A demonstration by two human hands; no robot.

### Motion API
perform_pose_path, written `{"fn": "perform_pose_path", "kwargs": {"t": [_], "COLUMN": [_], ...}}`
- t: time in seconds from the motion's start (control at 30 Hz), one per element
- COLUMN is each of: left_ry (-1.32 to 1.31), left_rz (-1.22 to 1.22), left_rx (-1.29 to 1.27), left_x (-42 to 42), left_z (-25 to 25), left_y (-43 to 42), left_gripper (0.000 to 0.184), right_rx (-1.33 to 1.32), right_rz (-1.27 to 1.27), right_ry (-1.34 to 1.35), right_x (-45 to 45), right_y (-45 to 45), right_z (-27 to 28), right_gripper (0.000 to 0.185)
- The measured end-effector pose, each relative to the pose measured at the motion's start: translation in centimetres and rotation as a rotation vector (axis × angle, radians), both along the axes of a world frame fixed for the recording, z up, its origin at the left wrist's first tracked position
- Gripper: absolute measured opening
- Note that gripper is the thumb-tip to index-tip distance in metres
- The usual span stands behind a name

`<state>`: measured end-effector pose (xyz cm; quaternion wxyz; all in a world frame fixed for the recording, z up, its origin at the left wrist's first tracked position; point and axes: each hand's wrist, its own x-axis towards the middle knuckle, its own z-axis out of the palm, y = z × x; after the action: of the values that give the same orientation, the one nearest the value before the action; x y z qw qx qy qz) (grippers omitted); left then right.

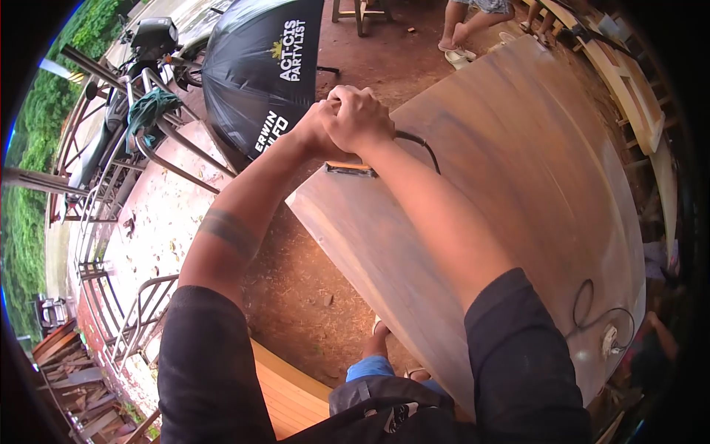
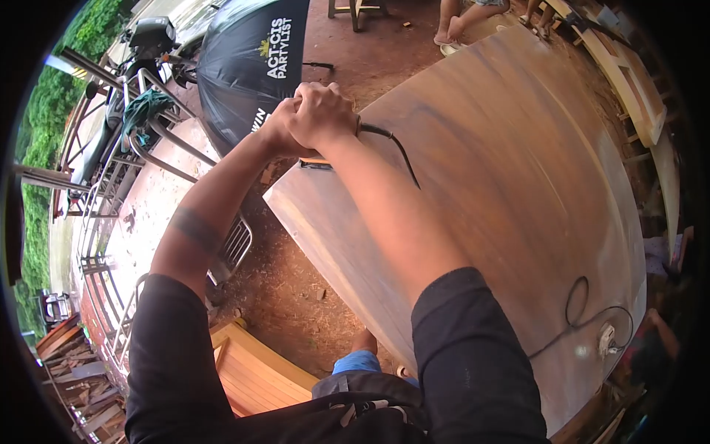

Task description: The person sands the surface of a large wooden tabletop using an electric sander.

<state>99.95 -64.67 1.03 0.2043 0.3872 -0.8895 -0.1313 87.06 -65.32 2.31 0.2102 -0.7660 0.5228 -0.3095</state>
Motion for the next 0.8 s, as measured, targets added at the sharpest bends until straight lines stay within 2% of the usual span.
{"fn": "perform_pose_path", "kwargs": {"t": [0.07,0.1,0.17,0.2,0.27,0.3,0.33,0.4,0.5,0.57,0.6,0.67,0.7,0.8], "left_ry": [0.001,-0.062,0.042,0.109,0.18,0.405,0.286,0.074,-0.287,-0.452,-0.464,-0.491,-0.345,-0.535], "left_rz": [0.025,0.031,-0.06,-0.123,-0.259,-0.054,-0.106,-0.202,-0.166,-0.167,-0.219,-0.311,-0.306,-0.361], "left_rx": [0.06,0.032,-0.104,-0.176,-0.146,0.497,0.396,0.169,-0.199,-0.43,-0.453,-0.491,-0.233,-0.341], "left_x": [-1.5,-2.0,-2.1,-2.5,-3.0,-3.6,-4.5,-6.4,-7.2,-8.7,-9.6,-10.8,-11.0,-13.7], "left_z": [0.8,0.6,-2.0,-3.4,-5.2,-4.0,-4.1,-4.1,-7.4,-7.5,-7.1,-7.2,-8.9,-7.1], "left_y": [0.2,0.1,-0.3,-1.1,-1.0,0.9,1.4,2.5,5.1,6.7,7.2,8.1,7.9,10.7], "left_gripper": [0.045,0.049,0.05,0.05,0.051,0.048,0.05,0.055,0.064,0.067,0.073,0.086,0.092,0.094], "right_rx": [-0.023,-0.026,-0.045,0.059,0.188,0.099,0.006,0.116,0.175,-0.076,-0.203,-0.04,0.032,0.039], "right_rz": [-0.012,-0.023,-0.078,-0.036,-0.029,-0.028,-0.034,-0.094,-0.135,-0.22,-0.269,-0.181,-0.151,-0.172], "right_ry": [-0.011,-0.016,-0.006,-0.041,-0.166,-0.193,-0.206,-0.19,-0.157,-0.122,-0.136,-0.157,-0.164,-0.195], "right_x": [-1.1,-1.7,-2.9,-3.6,-4.7,-4.3,-4.7,-7.8,-12.0,-11.5,-10.7,-13.3,-14.7,-17.2], "right_y": [-0.1,0.3,1.5,2.0,2.7,2.9,3.2,5.9,11.7,13.8,12.3,13.8,14.8,17.5], "right_z": [-0.2,-0.1,0.4,1.0,0.3,-1.4,-2.7,0.3,3.5,-0.1,-3.5,-2.4,-1.7,-0.5], "right_gripper": [0.033,0.033,0.032,0.033,0.033,0.033,0.034,0.035,0.035,0.036,0.036,0.04,0.04,0.033]}}
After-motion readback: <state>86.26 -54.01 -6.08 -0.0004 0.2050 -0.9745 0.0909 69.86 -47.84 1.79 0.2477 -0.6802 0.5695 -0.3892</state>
